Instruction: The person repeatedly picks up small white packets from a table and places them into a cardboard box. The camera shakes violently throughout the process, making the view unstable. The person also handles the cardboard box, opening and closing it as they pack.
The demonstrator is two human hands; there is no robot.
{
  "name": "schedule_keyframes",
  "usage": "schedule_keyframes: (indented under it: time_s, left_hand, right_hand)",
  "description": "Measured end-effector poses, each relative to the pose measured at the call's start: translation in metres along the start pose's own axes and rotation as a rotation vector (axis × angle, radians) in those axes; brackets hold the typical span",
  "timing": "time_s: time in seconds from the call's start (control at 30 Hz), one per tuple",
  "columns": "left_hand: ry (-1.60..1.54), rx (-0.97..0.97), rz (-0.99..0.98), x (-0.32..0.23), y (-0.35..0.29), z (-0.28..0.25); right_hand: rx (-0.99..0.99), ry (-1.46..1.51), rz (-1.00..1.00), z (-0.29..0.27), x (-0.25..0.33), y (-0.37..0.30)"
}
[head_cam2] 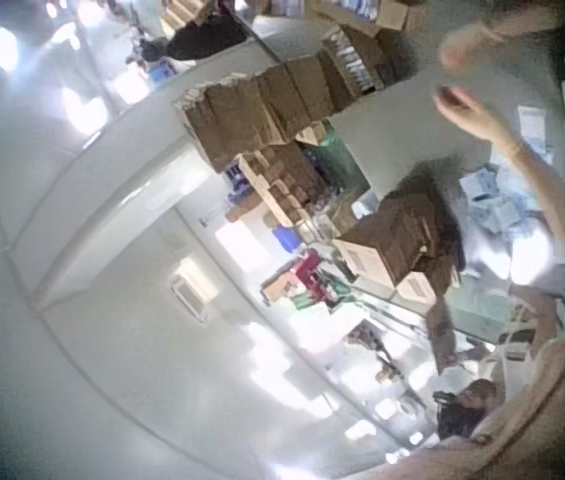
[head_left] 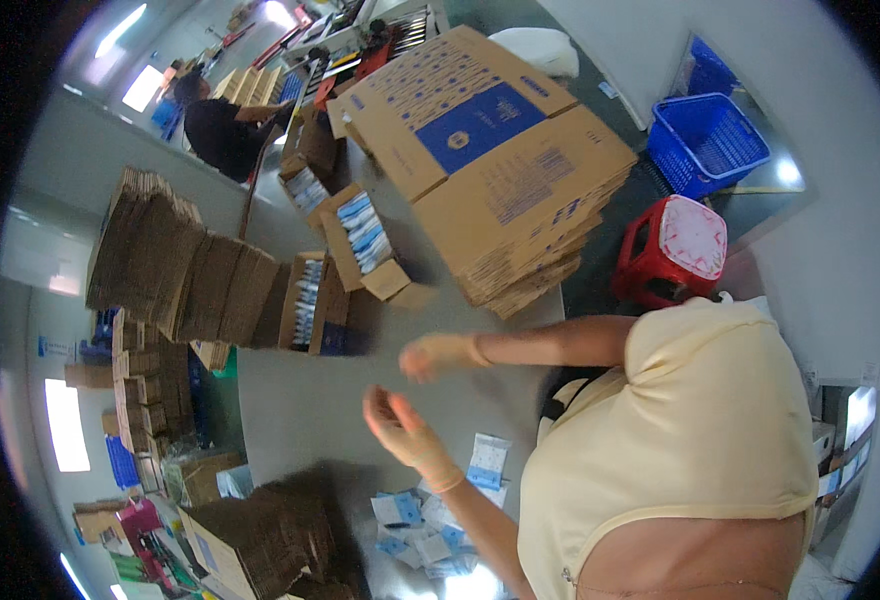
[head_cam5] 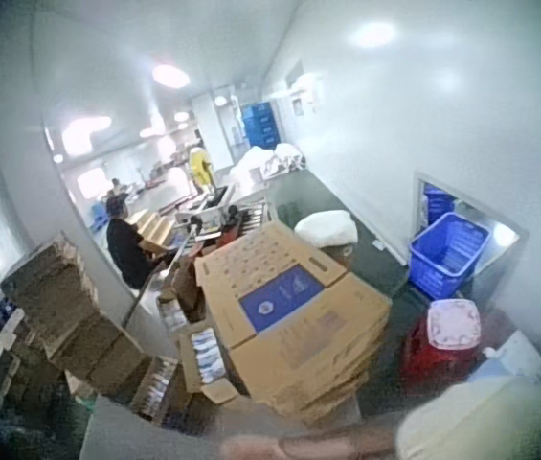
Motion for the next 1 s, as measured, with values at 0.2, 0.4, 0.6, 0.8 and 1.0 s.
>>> schedule_keyframes:
  time_s: [0.2, 0.4, 0.6, 0.8, 1.0]
  left_hand:
    - [-0.246, 0.275, 0.209, -0.162, 0.049, 0.088]
    - [0.424, 0.456, 0.403, -0.218, 0.049, 0.160]
    - [0.407, 0.150, 0.380, -0.219, 0.031, 0.145]
    - [-0.839, 0.175, -0.269, -0.131, 0.046, 0.031]
    - [-0.646, -0.282, -0.657, -0.015, -0.069, -0.029]
  right_hand:
    - [-0.429, -1.179, -1.275, -0.037, 0.269, -0.209]
    - [-1.420, -1.511, -0.395, -0.167, 0.308, -0.223]
    - [-1.360, -1.508, -0.598, -0.144, 0.304, -0.232]
    - [-0.927, -1.275, -1.066, -0.051, 0.307, -0.216]
    - [-0.195, -1.004, -0.863, 0.052, 0.240, -0.168]
Point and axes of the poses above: each hand's wrist, its own y-axis towards the middle knuckle, its own z-axis out of the palm, x = y × z, the point moved 4 cm from there along y, towards the middle knuckle, and after that the axes turned 13 degrees about -x, right-handed, at the moved point
